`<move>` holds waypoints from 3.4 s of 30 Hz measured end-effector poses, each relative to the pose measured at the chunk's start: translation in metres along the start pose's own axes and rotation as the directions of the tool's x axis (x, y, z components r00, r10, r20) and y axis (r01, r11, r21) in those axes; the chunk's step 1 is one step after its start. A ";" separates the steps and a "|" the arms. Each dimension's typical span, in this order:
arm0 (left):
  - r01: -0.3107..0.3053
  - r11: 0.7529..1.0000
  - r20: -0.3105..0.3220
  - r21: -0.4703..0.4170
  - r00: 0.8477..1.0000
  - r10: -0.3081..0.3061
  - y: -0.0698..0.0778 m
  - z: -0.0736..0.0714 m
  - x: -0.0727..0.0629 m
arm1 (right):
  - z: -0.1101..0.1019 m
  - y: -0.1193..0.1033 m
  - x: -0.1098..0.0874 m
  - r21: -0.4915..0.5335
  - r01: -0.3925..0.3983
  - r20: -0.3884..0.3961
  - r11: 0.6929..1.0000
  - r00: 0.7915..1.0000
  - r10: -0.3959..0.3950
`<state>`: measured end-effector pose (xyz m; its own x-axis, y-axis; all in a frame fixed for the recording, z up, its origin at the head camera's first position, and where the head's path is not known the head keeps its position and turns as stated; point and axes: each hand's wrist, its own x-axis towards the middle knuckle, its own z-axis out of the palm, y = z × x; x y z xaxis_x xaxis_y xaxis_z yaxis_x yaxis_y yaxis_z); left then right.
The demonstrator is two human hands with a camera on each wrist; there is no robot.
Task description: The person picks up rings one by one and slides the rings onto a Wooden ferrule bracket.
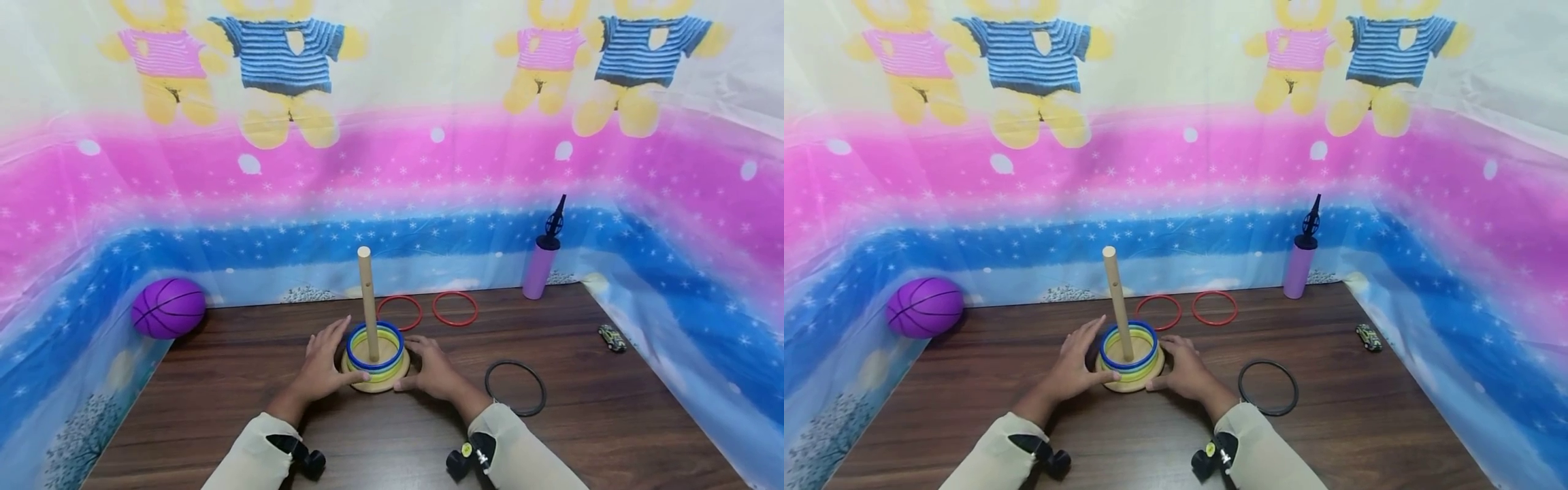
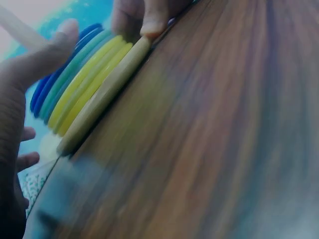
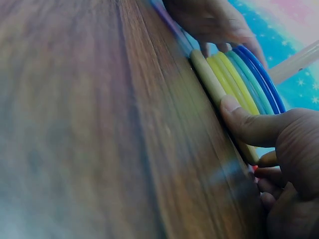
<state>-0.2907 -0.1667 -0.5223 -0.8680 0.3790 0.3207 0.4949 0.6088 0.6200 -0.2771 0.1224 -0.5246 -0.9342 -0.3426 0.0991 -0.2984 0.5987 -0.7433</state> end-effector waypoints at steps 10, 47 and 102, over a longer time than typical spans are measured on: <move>0.119 0.987 0.135 0.113 0.982 -0.134 -0.007 -0.007 -0.003 | -0.020 0.002 0.004 0.000 0.052 0.083 0.999 0.995 -0.052; 0.114 0.975 0.153 0.190 0.978 -0.144 -0.015 -0.009 -0.007 | -0.037 0.019 0.061 0.050 -0.145 -0.245 0.988 0.958 0.153; 0.103 0.974 0.170 0.200 0.976 -0.138 -0.013 -0.008 -0.008 | -0.033 0.033 0.083 -0.154 -0.213 -0.246 0.965 0.954 0.172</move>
<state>-0.2905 -0.1833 -0.5278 -0.9083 0.4047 0.1058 0.4012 0.7714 0.4939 -0.3714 0.1380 -0.5191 -0.9905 -0.0459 0.1299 -0.1188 0.7622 -0.6363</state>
